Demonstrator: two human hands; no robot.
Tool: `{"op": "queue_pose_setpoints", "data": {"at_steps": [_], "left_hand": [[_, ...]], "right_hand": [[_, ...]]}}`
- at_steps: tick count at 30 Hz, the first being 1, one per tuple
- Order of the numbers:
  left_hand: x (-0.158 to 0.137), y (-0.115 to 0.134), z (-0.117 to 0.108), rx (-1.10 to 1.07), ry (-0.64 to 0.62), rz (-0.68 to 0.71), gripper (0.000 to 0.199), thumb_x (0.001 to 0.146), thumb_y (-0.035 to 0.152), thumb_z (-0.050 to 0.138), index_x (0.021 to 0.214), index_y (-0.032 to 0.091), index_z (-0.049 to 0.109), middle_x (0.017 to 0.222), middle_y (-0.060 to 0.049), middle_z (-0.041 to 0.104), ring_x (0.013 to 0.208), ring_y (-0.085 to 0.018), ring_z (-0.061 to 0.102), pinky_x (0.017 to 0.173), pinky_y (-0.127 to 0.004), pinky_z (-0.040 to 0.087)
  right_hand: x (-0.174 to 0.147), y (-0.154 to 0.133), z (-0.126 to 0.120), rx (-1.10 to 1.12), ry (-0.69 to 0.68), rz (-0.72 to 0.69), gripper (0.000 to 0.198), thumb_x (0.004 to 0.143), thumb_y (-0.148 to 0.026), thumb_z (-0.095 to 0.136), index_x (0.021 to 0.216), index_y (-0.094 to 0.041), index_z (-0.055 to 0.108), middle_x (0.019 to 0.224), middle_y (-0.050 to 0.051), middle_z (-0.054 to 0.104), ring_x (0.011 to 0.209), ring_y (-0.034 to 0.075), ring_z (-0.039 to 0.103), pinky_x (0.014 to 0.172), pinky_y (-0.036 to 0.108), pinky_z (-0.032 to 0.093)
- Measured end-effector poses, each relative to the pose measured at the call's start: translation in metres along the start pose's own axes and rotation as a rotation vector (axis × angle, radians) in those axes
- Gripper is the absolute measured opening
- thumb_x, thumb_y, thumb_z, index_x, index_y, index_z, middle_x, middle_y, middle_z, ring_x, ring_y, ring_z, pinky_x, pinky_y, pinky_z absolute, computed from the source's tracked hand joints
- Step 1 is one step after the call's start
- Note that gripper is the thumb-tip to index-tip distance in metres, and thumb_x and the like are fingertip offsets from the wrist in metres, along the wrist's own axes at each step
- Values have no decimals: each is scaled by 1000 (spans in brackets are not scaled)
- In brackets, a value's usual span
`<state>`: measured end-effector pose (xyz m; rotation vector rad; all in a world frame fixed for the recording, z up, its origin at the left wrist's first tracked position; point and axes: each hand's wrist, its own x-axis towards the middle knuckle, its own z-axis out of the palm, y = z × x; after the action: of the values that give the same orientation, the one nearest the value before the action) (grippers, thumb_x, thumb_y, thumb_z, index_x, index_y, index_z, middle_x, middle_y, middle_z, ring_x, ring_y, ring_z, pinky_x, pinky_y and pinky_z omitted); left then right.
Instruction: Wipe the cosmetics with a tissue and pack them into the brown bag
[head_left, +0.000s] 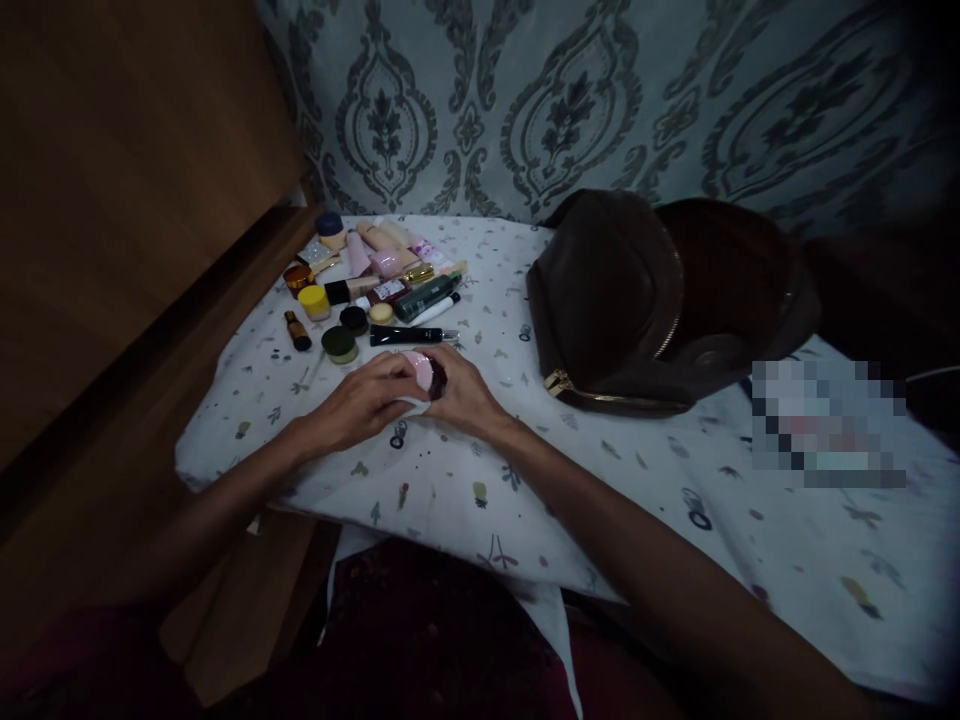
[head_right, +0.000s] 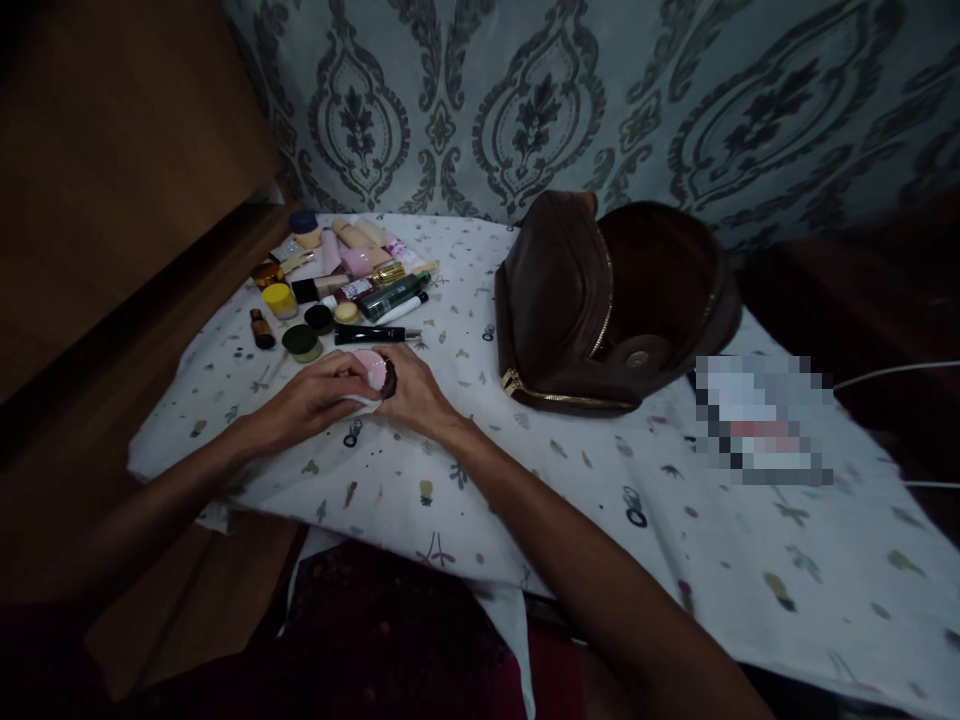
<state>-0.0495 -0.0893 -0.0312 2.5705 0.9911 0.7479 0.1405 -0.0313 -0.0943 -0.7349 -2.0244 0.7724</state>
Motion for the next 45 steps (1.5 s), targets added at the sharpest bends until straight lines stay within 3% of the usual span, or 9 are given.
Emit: {"op": "queue_pose_setpoints", "data": {"at_steps": [6, 11, 19, 27, 31, 36, 40, 45], "left_hand": [[-19, -14, -11, -110, -60, -114, 18, 95, 19, 53, 97, 23, 70, 107, -6, 57, 106, -21, 58, 94, -39, 48], [-22, -30, -15, -232, 33, -237, 12, 91, 19, 57, 93, 22, 68, 105, -5, 57, 103, -20, 58, 95, -39, 48], [-11, -43, -12, -169, 189, -316, 16, 90, 27, 55, 95, 19, 67, 96, -5, 63, 93, -20, 61, 88, -35, 48], [-8, -30, -8, -111, 226, -315, 16, 92, 27, 52, 94, 18, 66, 98, -6, 65, 94, -20, 62, 87, -34, 48], [-7, -31, -6, -102, 234, -329, 16, 91, 27, 53, 97, 19, 66, 98, -6, 66, 95, -21, 63, 86, -33, 49], [-2, -27, -8, -82, 271, -311, 15, 92, 29, 54, 98, 20, 65, 100, -5, 70, 96, -21, 65, 86, -33, 49], [4, -13, -11, -67, 271, -220, 15, 95, 29, 53, 101, 20, 64, 106, -7, 71, 102, -21, 65, 91, -34, 49], [11, 0, -10, 1, 192, -54, 21, 99, 30, 47, 103, 20, 65, 112, -11, 71, 108, -23, 64, 96, -39, 49]], "right_hand": [[0, -2, -2, 52, -8, 90, 64, 63, -40, 85, 118, -21, 60, 116, 9, 66, 105, 28, 63, 90, 42, 50], [1, -2, -4, 85, -34, 85, 65, 63, -35, 85, 121, -20, 59, 118, 10, 66, 108, 29, 63, 94, 44, 49], [0, -5, -3, 136, -42, 31, 69, 69, -38, 83, 130, -20, 57, 131, 13, 62, 121, 30, 59, 104, 46, 45], [-3, -9, -2, 214, -89, 92, 82, 72, -43, 81, 144, -21, 48, 144, 13, 56, 130, 30, 55, 111, 47, 41], [-4, -13, -4, 164, -50, 112, 67, 84, -43, 70, 144, -22, 48, 139, 13, 59, 125, 28, 58, 107, 47, 44], [-6, -22, -6, 115, -23, 169, 72, 80, -40, 73, 142, -22, 42, 120, 9, 66, 104, 26, 66, 91, 42, 52], [-5, -25, -4, 107, -25, 181, 63, 76, -39, 76, 128, -21, 47, 109, 7, 68, 94, 25, 67, 82, 37, 53], [-5, -26, -4, 119, -42, 210, 70, 71, -34, 78, 130, -22, 43, 114, 7, 69, 96, 25, 68, 83, 37, 52]]}}
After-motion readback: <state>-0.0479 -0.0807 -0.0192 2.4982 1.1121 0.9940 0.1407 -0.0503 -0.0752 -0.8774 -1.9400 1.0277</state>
